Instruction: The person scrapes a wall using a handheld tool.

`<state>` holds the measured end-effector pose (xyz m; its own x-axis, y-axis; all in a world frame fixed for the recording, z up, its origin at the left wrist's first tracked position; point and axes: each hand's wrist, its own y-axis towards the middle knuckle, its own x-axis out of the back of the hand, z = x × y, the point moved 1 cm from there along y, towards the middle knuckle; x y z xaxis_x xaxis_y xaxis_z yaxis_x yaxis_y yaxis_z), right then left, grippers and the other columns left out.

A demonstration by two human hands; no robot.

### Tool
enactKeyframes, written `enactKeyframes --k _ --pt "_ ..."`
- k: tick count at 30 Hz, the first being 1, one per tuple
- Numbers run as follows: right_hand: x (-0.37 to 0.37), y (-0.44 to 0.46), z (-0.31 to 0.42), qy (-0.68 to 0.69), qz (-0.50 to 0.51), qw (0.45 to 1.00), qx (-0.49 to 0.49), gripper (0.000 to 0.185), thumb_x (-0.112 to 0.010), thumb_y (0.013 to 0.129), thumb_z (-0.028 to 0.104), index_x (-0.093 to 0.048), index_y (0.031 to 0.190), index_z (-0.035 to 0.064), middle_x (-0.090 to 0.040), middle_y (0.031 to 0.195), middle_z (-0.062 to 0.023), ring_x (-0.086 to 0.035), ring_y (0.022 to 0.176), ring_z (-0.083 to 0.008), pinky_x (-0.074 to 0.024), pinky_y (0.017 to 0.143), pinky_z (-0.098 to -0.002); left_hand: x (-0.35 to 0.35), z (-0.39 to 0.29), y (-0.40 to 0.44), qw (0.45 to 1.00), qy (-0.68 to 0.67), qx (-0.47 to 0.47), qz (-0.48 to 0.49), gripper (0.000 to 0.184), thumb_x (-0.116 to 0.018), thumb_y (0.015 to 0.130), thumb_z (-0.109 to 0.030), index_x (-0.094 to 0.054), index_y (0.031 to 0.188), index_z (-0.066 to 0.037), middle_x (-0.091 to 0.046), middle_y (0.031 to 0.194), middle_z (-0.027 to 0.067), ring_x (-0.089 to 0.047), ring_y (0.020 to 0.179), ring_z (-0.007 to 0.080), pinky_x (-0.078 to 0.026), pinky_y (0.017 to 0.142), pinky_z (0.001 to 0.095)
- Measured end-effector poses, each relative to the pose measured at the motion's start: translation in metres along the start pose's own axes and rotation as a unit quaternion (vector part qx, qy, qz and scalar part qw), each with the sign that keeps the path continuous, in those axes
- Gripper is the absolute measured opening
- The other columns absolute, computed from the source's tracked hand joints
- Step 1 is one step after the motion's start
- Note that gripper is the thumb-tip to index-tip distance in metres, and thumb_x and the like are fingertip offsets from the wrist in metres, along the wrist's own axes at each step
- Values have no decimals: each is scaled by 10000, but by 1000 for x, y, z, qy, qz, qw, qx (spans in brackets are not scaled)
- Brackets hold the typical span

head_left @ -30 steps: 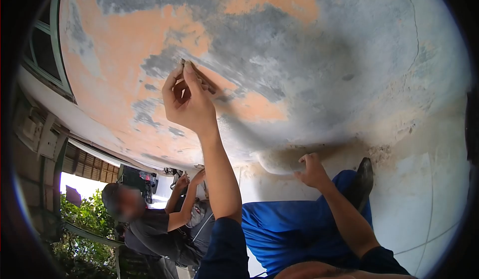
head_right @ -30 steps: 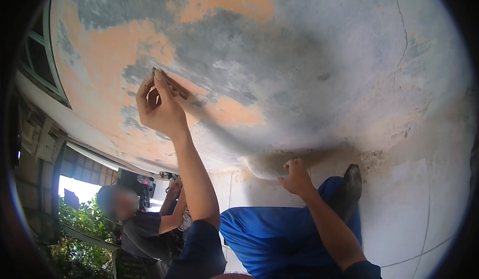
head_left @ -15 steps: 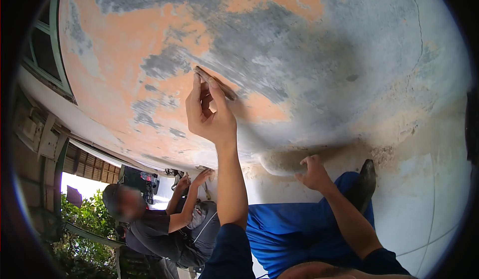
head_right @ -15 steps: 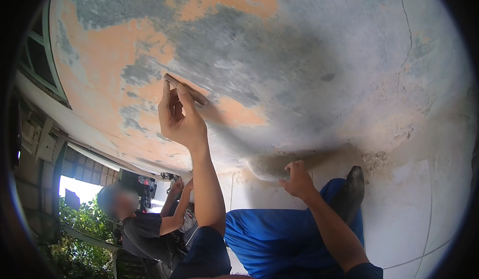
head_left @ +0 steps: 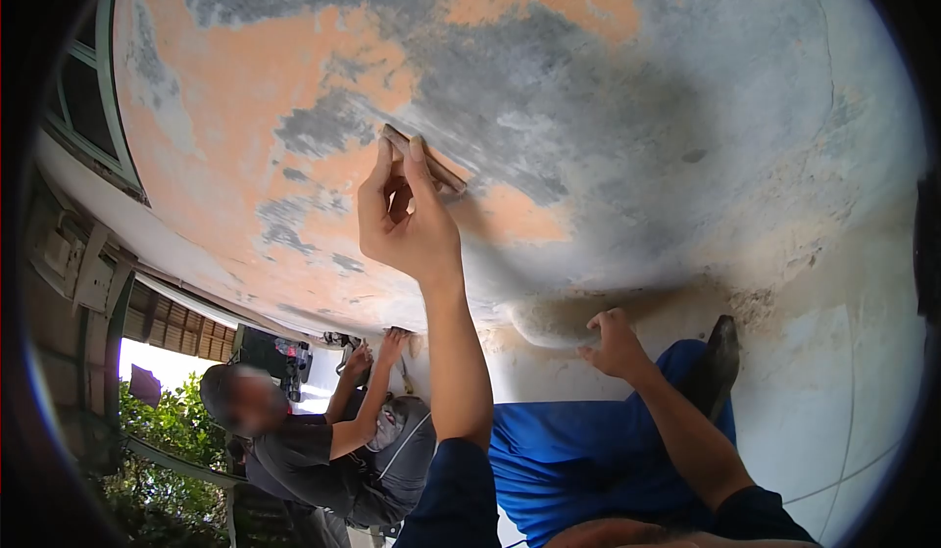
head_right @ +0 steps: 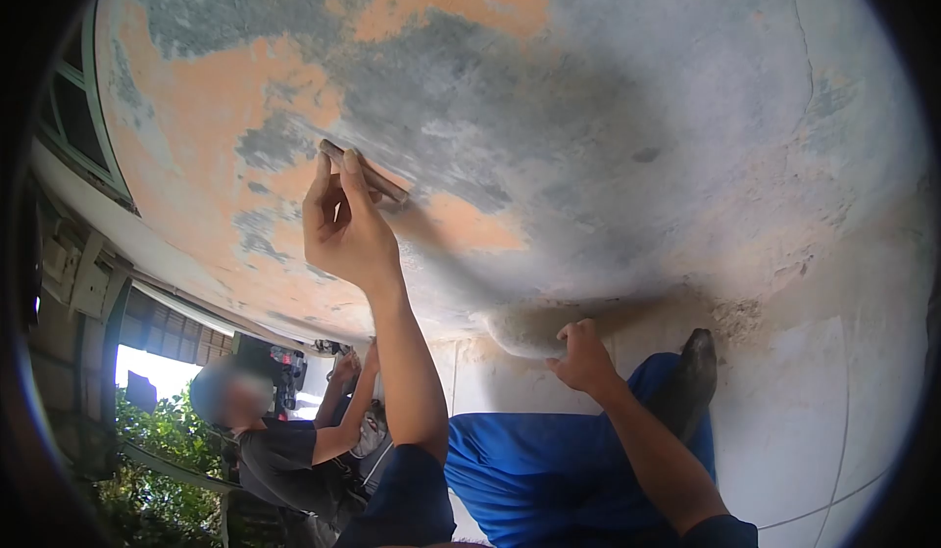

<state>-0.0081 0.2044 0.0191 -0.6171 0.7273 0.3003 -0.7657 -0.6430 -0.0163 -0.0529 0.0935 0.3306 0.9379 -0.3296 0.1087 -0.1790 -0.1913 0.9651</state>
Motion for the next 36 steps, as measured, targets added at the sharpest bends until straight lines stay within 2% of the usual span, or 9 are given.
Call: enactKeyframes --k 10,11,14,18,19,23,29,34,36 --pt "-1 3 -1 9 -7 1000 4 526 -807 756 245 -548 1156 22 -472 1245 -221 -566 1107 -377 -491 947 -434 -20 -10 -8 992 -87 40 -85 225 -721 926 -107 -672 1040 80 -676 796 86 -569 640 67 -465 540 196" --pt "-1 5 -2 18 -8 1000 8 525 -808 755 245 -550 1152 18 -475 1242 -222 -563 1111 -377 -489 950 -433 -18 5 -16 996 -33 -10 -81 222 -717 927 -97 -669 1039 88 -681 822 89 -563 648 61 -457 549 187" --pt "-5 3 -4 -1 -4 1000 11 516 -809 752 239 -557 1135 3 -484 1228 -227 -558 1112 -377 -483 956 -430 -18 1 -10 996 -51 4 -77 221 -721 923 -94 -667 1029 91 -685 849 102 -551 637 58 -458 552 188" --pt "-3 2 2 -14 24 1000 0 507 -810 751 223 -563 1127 -9 -492 1220 -236 -543 1139 -381 -470 975 -428 -22 -26 31 990 -82 46 -101 159 -709 923 -63 -659 1032 42 -656 838 55 -542 658 51 -441 577 189" --pt "-2 0 4 4 26 1000 -7 505 -810 751 221 -564 1127 -9 -491 1222 -237 -542 1142 -382 -470 975 -430 -21 -22 30 992 -63 32 -101 233 -712 935 -121 -664 1041 81 -695 897 125 -640 774 103 -504 637 208" --pt "-5 9 -5 23 -21 999 29 497 -811 750 216 -567 1121 -7 -490 1225 -234 -555 1126 -381 -478 959 -435 -18 7 -25 998 -12 -17 -52 164 -697 928 -45 -648 1033 71 -694 928 138 -626 769 97 -506 689 219" --pt "0 2 -7 3 6 1000 -10 486 -809 759 228 -568 1114 2 -491 1232 -220 -574 1095 -371 -488 939 -437 -18 -13 9 993 -94 45 -45 133 -678 931 -11 -631 1025 71 -655 904 100 -587 719 87 -476 577 203" --pt "1 5 -4 32 -13 999 12 495 -807 765 240 -564 1130 10 -487 1239 -220 -573 1101 -378 -485 946 -435 -23 5 -12 993 -27 -13 -115 174 -698 928 -52 -645 1044 66 -665 904 90 -579 705 66 -456 586 190" --pt "1 5 -8 26 -37 999 27 496 -806 763 237 -561 1131 11 -488 1235 -223 -574 1093 -385 -484 945 -435 -21 2 -34 994 -45 48 -88 151 -693 927 -34 -641 1027 67 -667 911 87 -584 718 70 -451 589 182"
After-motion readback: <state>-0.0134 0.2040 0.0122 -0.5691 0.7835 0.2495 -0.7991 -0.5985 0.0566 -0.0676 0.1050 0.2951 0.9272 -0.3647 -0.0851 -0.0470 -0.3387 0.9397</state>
